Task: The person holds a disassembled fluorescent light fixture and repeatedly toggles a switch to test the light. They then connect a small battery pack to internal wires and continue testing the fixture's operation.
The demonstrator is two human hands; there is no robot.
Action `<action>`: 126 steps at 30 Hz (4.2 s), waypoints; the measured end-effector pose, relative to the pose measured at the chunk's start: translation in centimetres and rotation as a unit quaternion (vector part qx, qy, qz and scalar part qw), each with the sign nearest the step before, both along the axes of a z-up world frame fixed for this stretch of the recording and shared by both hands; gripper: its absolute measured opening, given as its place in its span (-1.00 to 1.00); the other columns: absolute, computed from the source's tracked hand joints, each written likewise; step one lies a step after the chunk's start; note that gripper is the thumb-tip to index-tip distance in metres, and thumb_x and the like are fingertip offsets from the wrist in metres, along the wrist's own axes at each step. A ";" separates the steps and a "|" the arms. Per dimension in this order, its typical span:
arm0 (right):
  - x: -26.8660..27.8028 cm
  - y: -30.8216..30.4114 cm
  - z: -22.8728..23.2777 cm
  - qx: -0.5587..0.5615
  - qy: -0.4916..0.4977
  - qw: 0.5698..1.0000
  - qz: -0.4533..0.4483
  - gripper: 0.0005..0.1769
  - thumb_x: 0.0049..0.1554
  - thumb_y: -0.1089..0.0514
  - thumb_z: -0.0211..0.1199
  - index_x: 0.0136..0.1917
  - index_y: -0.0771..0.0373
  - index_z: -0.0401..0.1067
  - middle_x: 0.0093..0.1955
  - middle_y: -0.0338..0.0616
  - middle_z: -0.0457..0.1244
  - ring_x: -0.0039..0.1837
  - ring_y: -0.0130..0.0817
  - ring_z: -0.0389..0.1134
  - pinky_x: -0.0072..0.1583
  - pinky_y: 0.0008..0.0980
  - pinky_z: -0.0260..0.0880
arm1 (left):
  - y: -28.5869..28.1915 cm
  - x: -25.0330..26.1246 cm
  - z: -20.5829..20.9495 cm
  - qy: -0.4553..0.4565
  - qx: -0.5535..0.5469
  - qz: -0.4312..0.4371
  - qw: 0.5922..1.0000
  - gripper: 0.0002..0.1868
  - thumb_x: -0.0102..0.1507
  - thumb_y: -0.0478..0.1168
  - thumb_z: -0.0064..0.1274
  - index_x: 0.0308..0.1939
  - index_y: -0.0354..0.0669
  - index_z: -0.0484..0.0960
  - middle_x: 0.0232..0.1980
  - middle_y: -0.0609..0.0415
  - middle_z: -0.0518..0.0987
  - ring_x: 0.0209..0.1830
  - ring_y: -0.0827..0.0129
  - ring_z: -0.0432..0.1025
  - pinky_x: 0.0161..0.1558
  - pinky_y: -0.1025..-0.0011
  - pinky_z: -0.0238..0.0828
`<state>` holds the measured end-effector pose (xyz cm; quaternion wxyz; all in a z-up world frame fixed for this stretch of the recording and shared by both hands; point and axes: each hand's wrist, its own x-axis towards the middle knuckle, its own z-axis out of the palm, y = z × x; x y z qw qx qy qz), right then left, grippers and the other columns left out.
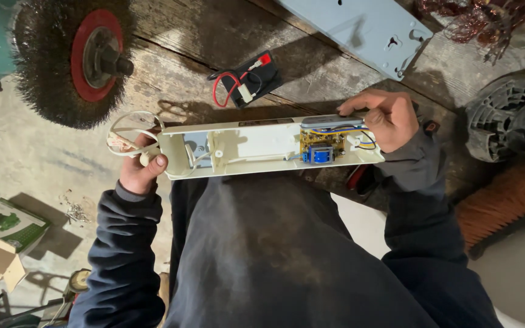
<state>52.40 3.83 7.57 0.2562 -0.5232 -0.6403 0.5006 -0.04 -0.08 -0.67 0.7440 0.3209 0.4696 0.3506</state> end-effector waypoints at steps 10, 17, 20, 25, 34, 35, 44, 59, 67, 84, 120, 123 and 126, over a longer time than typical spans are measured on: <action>-1.1 0.5 1.4 -0.021 0.030 0.999 -0.019 -0.07 0.33 -0.51 -0.01 0.09 0.52 0.48 0.06 0.03 0.40 0.12 -0.29 0.45 0.19 -0.34 0.44 | 0.0 0.2 0.1 0.008 0.008 0.001 1.000 -0.09 0.25 0.01 0.32 0.53 -0.38 0.25 0.38 -0.02 0.47 0.40 0.26 0.34 0.42 0.31 0.22; -1.3 -0.3 1.6 -0.046 0.017 0.997 -0.065 -0.25 0.38 -0.33 0.00 0.11 0.49 0.50 0.05 -0.02 0.42 0.00 -0.41 0.41 0.09 -0.44 0.41 | -0.4 -0.1 -0.2 0.013 0.012 -0.006 1.000 -0.08 0.25 0.01 0.31 0.54 -0.39 0.24 0.39 -0.02 0.46 0.40 0.25 0.33 0.41 0.31 0.21; -1.1 -1.0 1.2 -0.017 -0.017 0.997 -0.074 -0.43 0.37 -0.14 0.00 0.08 0.46 0.52 0.03 -0.03 0.43 -0.11 -0.44 0.32 -0.01 -0.48 0.32 | -1.0 -0.7 -1.1 0.012 0.013 -0.010 1.000 -0.05 0.23 0.03 0.31 0.55 -0.39 0.24 0.39 -0.03 0.47 0.39 0.25 0.34 0.40 0.32 0.21; -1.8 -1.5 1.7 0.002 0.029 0.997 -0.074 -0.32 0.38 -0.29 0.08 0.04 0.46 0.49 0.05 0.05 0.41 0.12 -0.29 0.44 0.14 -0.37 0.43 | -1.7 -1.8 -2.3 0.038 0.045 -0.024 0.998 -0.04 0.20 0.08 0.37 0.50 -0.37 0.29 0.32 -0.03 0.49 0.31 0.25 0.36 0.35 0.31 0.28; -1.9 -3.0 2.3 0.079 -0.003 0.995 -0.063 -0.14 0.35 -0.49 -0.08 0.08 0.42 0.49 0.09 0.06 0.39 0.18 -0.15 0.47 0.23 -0.27 0.45 | -1.7 -2.4 -2.8 0.060 0.098 -0.073 0.991 -0.05 0.17 0.07 0.38 0.46 -0.38 0.31 0.31 -0.04 0.51 0.31 0.24 0.38 0.34 0.27 0.28; -2.0 -3.1 2.4 0.082 -0.007 0.994 -0.069 -0.14 0.35 -0.49 -0.08 0.08 0.42 0.49 0.09 0.06 0.39 0.18 -0.15 0.47 0.23 -0.27 0.45 | -1.5 -2.4 -2.8 0.056 0.102 -0.080 0.990 -0.05 0.17 0.07 0.38 0.46 -0.38 0.31 0.31 -0.04 0.51 0.31 0.24 0.38 0.34 0.27 0.28; -3.5 -4.5 2.7 0.082 -0.065 0.987 -0.124 -0.07 0.34 -0.53 -0.21 0.07 0.40 0.51 0.06 0.04 0.40 0.12 -0.11 0.47 0.18 -0.23 0.44 | 1.7 -1.4 -0.3 0.021 0.079 -0.097 0.992 -0.13 0.21 0.01 0.34 0.46 -0.37 0.34 0.31 -0.07 0.54 0.29 0.24 0.43 0.34 0.29 0.32; -4.3 -6.3 3.1 0.166 -0.046 0.976 -0.134 -0.23 0.41 -0.36 -0.16 -0.04 0.35 0.55 0.09 0.08 0.39 0.12 -0.01 0.44 0.17 -0.15 0.45 | 2.8 -4.9 -4.7 0.225 0.220 -0.155 0.936 -0.22 0.03 -0.01 0.47 0.23 -0.32 0.53 0.00 0.05 0.61 0.00 0.34 0.47 0.07 0.34 0.42; -2.2 -5.4 2.2 0.182 -0.003 0.983 -0.010 -0.24 0.41 -0.38 -0.18 0.05 0.33 0.52 0.17 0.09 0.37 0.21 0.05 0.42 0.23 -0.09 0.43 | 0.9 -6.8 -8.9 0.196 0.186 -0.122 0.955 -0.09 0.01 0.11 0.46 0.30 -0.32 0.48 0.08 0.06 0.58 0.06 0.38 0.43 0.12 0.37 0.39; -2.5 -3.8 5.8 0.183 -0.077 0.979 0.054 -0.23 0.31 -0.45 -0.04 0.15 0.33 0.46 0.23 0.06 0.36 0.27 0.08 0.42 0.27 -0.08 0.42 | 2.5 -3.0 -4.1 0.055 0.143 -0.087 0.984 0.05 0.14 0.16 0.40 0.49 -0.45 0.33 0.34 -0.11 0.52 0.33 0.22 0.41 0.37 0.28 0.30; -2.6 -6.9 3.6 0.245 -0.075 0.966 0.028 -0.44 0.09 -0.16 0.45 0.08 0.37 0.48 0.18 0.13 0.37 0.22 0.15 0.44 0.29 0.05 0.45 | 0.9 -5.2 -6.4 0.119 0.155 -0.130 0.972 -0.09 0.04 0.00 0.49 0.36 -0.33 0.47 0.16 0.05 0.61 0.14 0.36 0.48 0.19 0.35 0.41; -2.3 -7.9 2.6 0.228 -0.057 0.972 -0.011 -0.47 0.08 -0.11 0.47 0.06 0.36 0.46 0.21 0.16 0.36 0.26 0.21 0.42 0.31 0.08 0.44 | 1.8 -4.2 -4.2 0.114 0.149 -0.129 0.974 -0.08 0.04 0.02 0.49 0.37 -0.34 0.48 0.15 0.06 0.61 0.14 0.37 0.48 0.20 0.37 0.41; -2.5 -8.1 2.4 0.227 -0.056 0.972 -0.016 -0.48 0.07 -0.10 0.47 0.07 0.35 0.46 0.22 0.14 0.36 0.27 0.24 0.40 0.30 0.08 0.44 | 3.0 -3.2 -2.5 0.102 0.145 -0.138 0.974 -0.05 0.05 0.07 0.47 0.40 -0.34 0.46 0.18 0.05 0.61 0.16 0.37 0.48 0.22 0.38 0.39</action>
